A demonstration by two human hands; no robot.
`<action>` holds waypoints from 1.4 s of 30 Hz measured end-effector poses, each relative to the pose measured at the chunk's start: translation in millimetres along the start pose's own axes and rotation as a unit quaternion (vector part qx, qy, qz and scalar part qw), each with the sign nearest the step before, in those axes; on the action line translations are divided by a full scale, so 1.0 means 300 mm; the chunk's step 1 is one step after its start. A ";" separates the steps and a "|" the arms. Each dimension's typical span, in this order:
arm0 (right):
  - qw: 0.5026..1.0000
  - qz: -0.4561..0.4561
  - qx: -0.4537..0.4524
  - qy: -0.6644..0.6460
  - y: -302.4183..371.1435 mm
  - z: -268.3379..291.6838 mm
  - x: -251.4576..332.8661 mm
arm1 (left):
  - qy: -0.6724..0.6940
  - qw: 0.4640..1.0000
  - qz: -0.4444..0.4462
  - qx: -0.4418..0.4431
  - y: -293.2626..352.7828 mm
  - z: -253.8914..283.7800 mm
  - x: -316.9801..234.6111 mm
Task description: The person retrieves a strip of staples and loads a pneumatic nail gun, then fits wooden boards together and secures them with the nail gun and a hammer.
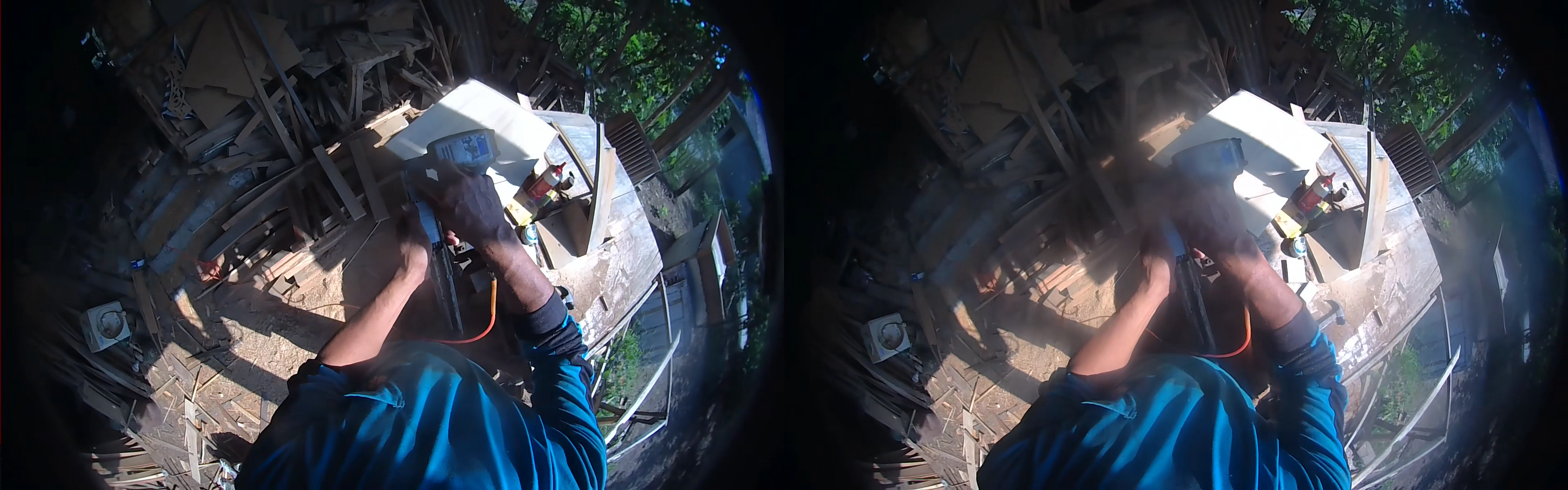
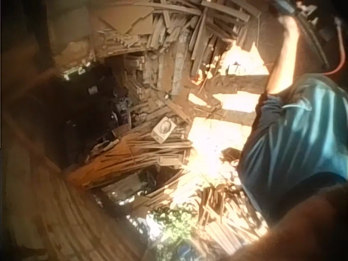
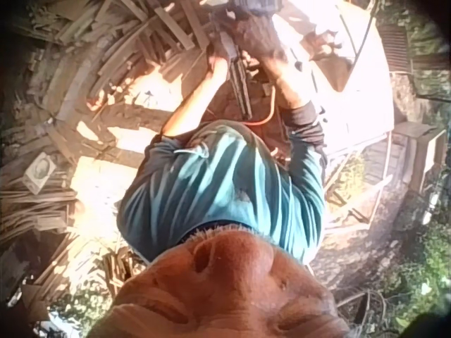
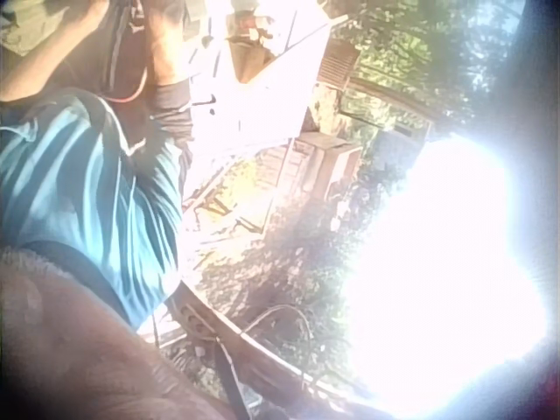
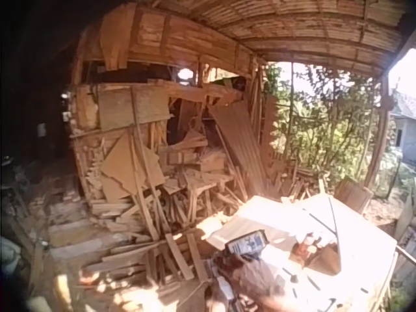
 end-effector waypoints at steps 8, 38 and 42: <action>1.000 0.006 -0.024 -0.007 0.001 -0.028 -0.024 | 0.058 0.994 0.093 -0.001 0.033 -0.036 0.037; 0.998 -0.027 -0.017 0.056 0.090 -0.202 -0.133 | 0.049 0.994 -0.060 0.079 -0.021 0.030 0.123; 0.991 -0.053 0.123 0.017 0.060 -0.220 -0.131 | 0.064 0.995 -0.011 0.069 -0.027 0.047 0.160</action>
Point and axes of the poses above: each hand's wrist, its own y-axis away from the middle knuckle, its own z-axis out of the back of the hand, x = y × z, the point moved 7 cm from there along -y, towards the middle knuckle, and after that the axes turned 11 degrees about -z, right-handed, at the moved point
